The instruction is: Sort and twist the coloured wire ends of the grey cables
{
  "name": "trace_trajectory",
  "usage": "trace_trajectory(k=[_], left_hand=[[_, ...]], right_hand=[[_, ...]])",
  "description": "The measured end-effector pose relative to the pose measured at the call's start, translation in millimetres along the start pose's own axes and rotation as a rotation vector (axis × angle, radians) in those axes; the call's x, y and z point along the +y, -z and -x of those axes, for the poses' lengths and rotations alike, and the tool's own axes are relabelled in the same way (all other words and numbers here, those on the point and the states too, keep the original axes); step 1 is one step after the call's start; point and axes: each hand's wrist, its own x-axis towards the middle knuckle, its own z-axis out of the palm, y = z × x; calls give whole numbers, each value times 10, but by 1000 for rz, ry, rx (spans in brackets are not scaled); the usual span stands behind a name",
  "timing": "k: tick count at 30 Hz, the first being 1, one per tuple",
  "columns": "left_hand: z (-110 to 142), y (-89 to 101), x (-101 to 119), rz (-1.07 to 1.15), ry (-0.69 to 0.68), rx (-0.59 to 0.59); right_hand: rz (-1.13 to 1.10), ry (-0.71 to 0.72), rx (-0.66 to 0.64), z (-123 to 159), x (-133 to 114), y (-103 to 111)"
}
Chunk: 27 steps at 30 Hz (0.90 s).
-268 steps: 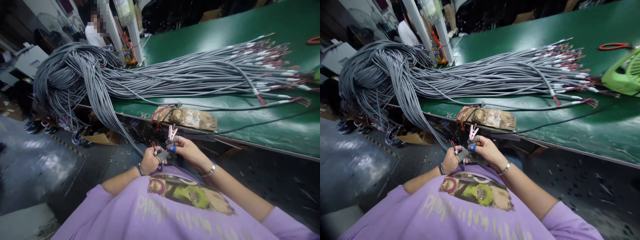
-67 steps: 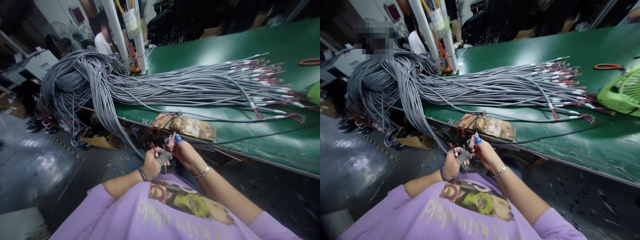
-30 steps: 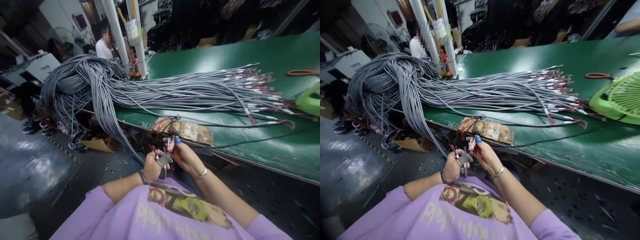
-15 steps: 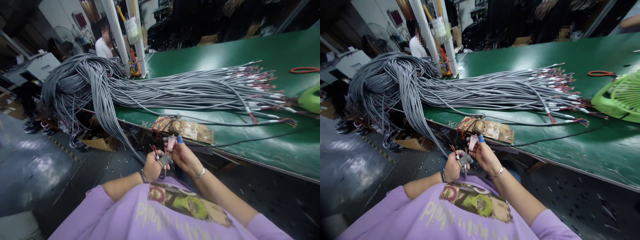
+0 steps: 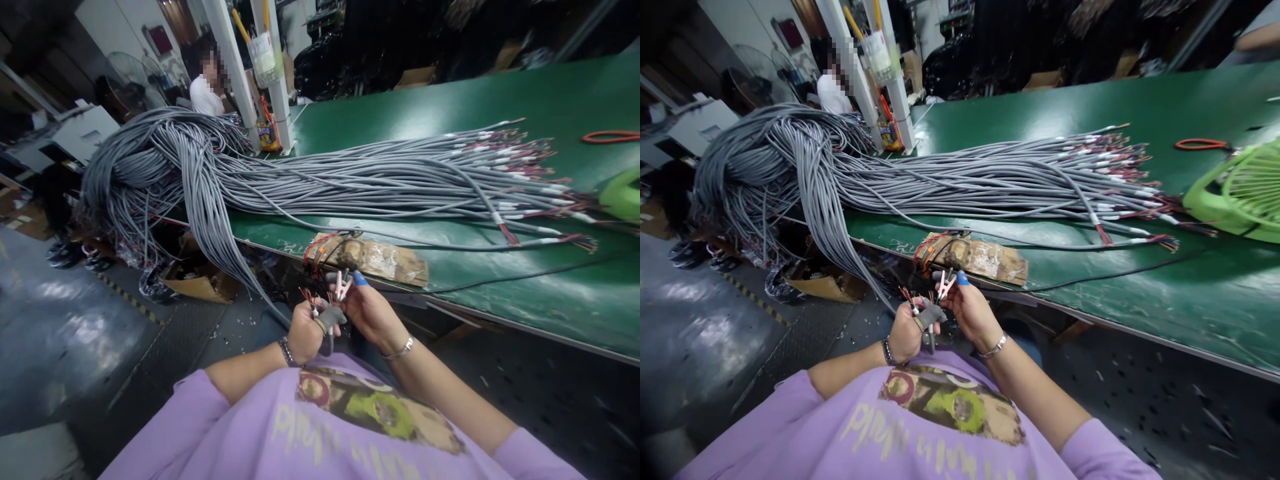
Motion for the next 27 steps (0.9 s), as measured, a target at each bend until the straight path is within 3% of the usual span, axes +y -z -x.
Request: trace_trajectory(k=[3, 9, 19, 27], left_hand=[[-21, -13, -14, -16, 3, 2], [-32, -26, -66, -2, 2, 15], [7, -12, -41, 5, 14, 11], [84, 61, 81, -91, -37, 46]], right_hand=[[26, 77, 12, 2, 38, 7], [-56, -117, -139, -15, 9, -39], [-138, -89, -33, -23, 39, -43], [-103, -92, -66, 20, 2, -8]])
